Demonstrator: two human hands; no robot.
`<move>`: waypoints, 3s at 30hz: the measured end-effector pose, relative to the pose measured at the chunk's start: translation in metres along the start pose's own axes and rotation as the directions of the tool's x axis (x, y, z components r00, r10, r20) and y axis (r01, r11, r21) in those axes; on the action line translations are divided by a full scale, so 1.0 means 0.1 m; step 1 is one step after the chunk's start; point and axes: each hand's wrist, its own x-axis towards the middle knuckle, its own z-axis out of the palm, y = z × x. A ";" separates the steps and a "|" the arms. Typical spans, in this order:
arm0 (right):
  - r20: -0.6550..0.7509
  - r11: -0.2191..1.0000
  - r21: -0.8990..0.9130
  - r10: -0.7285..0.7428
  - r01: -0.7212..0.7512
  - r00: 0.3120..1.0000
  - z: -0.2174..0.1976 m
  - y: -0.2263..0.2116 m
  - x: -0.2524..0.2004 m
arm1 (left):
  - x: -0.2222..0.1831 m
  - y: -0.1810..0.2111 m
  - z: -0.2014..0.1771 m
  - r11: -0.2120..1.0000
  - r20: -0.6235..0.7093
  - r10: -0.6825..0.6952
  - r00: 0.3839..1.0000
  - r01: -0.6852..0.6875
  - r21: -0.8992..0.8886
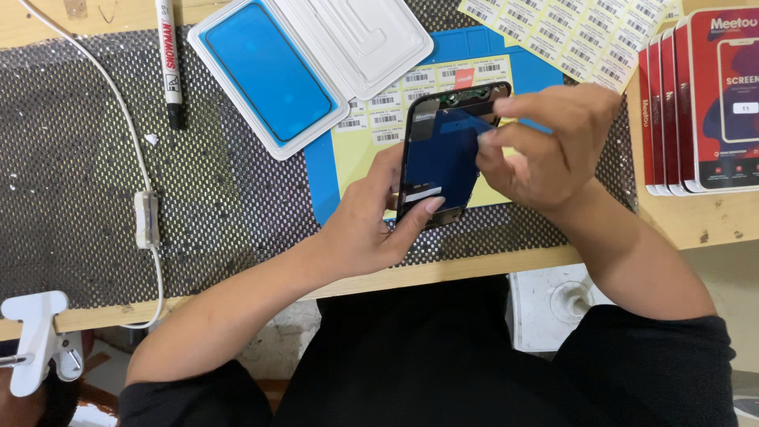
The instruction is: The person peels a blue protective film from the back of a smartphone screen assembly by hand.
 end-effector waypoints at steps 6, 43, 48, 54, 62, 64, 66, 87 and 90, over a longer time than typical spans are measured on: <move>0.021 0.991 0.125 0.033 -0.035 0.999 -0.06 -0.09 0.13 | 0.01 0.06 -0.02 1.000 0.001 -0.018 1.000 0.018 -0.003; -0.029 0.879 0.376 -0.307 0.295 0.951 -0.10 -0.04 0.10 | 0.02 0.02 -0.14 0.992 -0.308 -0.062 0.949 0.023 -0.127; -0.057 0.892 0.443 -0.069 0.088 0.996 0.00 -0.06 -0.08 | 0.07 0.07 -0.18 0.998 -0.354 -0.031 0.935 0.011 -0.059; 0.124 0.876 0.410 0.222 -0.254 0.967 0.00 0.10 0.12 | 0.11 0.08 -0.27 0.990 -0.436 -0.010 0.900 -0.054 -0.134; 0.502 0.928 0.203 0.176 -0.313 0.847 0.19 0.23 -0.04 | 0.19 0.12 -0.33 0.976 -0.551 0.079 0.831 -0.176 -0.126; 0.521 0.925 0.215 0.163 -0.313 0.838 0.22 0.21 -0.05 | 0.19 0.13 -0.35 0.979 -0.584 0.084 0.807 -0.178 -0.104; 0.537 0.908 0.276 0.125 -0.314 0.834 0.24 0.18 -0.03 | 0.19 0.11 -0.38 0.977 -0.608 0.115 0.785 -0.199 -0.072; 0.671 0.950 0.256 -0.042 -0.178 0.740 0.83 -0.02 -0.20 | 0.10 0.15 -0.40 0.970 -0.605 0.133 0.785 -0.230 -0.085; 0.697 0.929 0.302 -0.061 -0.215 0.714 0.83 0.00 -0.10 | 0.09 0.14 -0.39 0.968 -0.611 0.111 0.784 -0.225 -0.112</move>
